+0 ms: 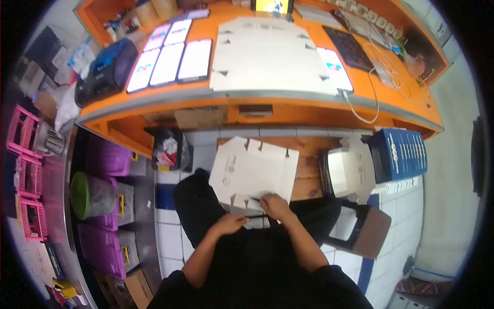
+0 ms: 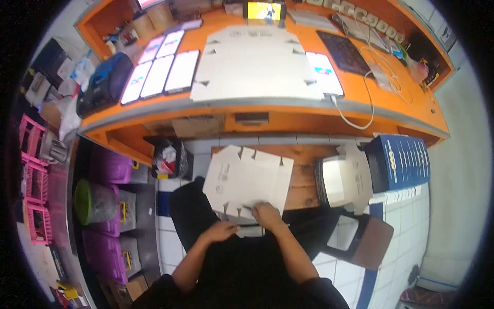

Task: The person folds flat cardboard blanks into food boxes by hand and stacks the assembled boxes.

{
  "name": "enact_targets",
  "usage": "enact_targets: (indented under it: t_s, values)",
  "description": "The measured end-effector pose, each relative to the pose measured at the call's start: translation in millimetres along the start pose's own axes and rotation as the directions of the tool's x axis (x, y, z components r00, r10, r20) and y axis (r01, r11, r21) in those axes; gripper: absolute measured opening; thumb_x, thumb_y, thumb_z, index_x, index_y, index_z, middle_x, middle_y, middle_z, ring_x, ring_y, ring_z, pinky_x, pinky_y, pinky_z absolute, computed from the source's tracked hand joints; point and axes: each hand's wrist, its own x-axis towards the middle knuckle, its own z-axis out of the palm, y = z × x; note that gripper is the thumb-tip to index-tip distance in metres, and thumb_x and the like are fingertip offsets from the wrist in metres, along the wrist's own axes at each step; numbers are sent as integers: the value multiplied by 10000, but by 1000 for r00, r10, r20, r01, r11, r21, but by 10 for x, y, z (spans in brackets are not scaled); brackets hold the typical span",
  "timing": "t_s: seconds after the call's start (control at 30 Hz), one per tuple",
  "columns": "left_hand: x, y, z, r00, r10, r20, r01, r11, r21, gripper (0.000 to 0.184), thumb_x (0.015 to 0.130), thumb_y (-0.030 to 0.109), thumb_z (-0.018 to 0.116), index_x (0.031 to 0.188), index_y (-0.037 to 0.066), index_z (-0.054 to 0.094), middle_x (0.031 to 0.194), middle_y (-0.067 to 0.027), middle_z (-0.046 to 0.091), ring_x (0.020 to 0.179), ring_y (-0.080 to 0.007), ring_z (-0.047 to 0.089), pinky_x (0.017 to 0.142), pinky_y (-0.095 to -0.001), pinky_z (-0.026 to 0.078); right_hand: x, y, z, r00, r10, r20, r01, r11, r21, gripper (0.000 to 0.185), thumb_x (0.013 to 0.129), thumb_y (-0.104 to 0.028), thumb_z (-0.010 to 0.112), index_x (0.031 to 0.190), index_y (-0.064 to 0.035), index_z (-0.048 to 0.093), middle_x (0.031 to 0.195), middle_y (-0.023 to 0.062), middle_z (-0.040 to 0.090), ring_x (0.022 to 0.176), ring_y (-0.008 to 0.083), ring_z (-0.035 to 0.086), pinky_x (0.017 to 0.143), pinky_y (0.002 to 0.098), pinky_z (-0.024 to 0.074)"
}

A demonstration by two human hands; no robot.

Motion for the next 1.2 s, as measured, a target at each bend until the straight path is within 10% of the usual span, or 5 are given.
enact_targets:
  t_s: [0.33,0.53,0.6,0.8,1.2]
  values:
    - [-62,99,41,994,34,-100,-38,998,-47,364,985,380,596,1037,37,705,953,-188,725,934,-357,704,797,-438,538,220,345,-98,956,-35,291,-53,956,290,322,855,-268,767,1016,0,692,943,166,686,928,247,655,823,370,524]
    - [-49,545,20,683,35,-730,-208,967,-149,251,953,171,669,1153,20,689,1005,-205,643,882,-316,680,781,-401,548,-116,-112,-655,988,48,146,-124,812,570,242,956,-187,695,1083,20,696,907,60,685,852,150,608,808,292,504]
    - [9,805,-98,371,10,-928,-403,903,-152,299,945,125,678,1231,37,671,1080,-200,571,929,-306,642,802,-396,548,-190,-203,-729,990,79,120,-142,652,745,255,1003,-159,643,1177,24,686,948,14,702,859,116,598,823,269,495]
    - [122,1143,-385,275,312,-909,-362,910,203,231,874,139,769,1082,41,744,1153,-205,576,1023,-335,604,867,-411,518,-231,-440,-865,992,33,118,-106,712,694,315,991,-146,670,1276,-13,662,992,54,732,863,122,638,790,287,527]
    - [-182,1311,-717,551,558,-621,-456,824,337,111,770,106,807,878,92,788,1096,-157,617,1023,-347,615,866,-419,518,-348,-1106,-1294,997,-55,-52,65,977,204,662,899,-186,741,1484,-133,437,839,252,704,852,476,680,743,509,536]
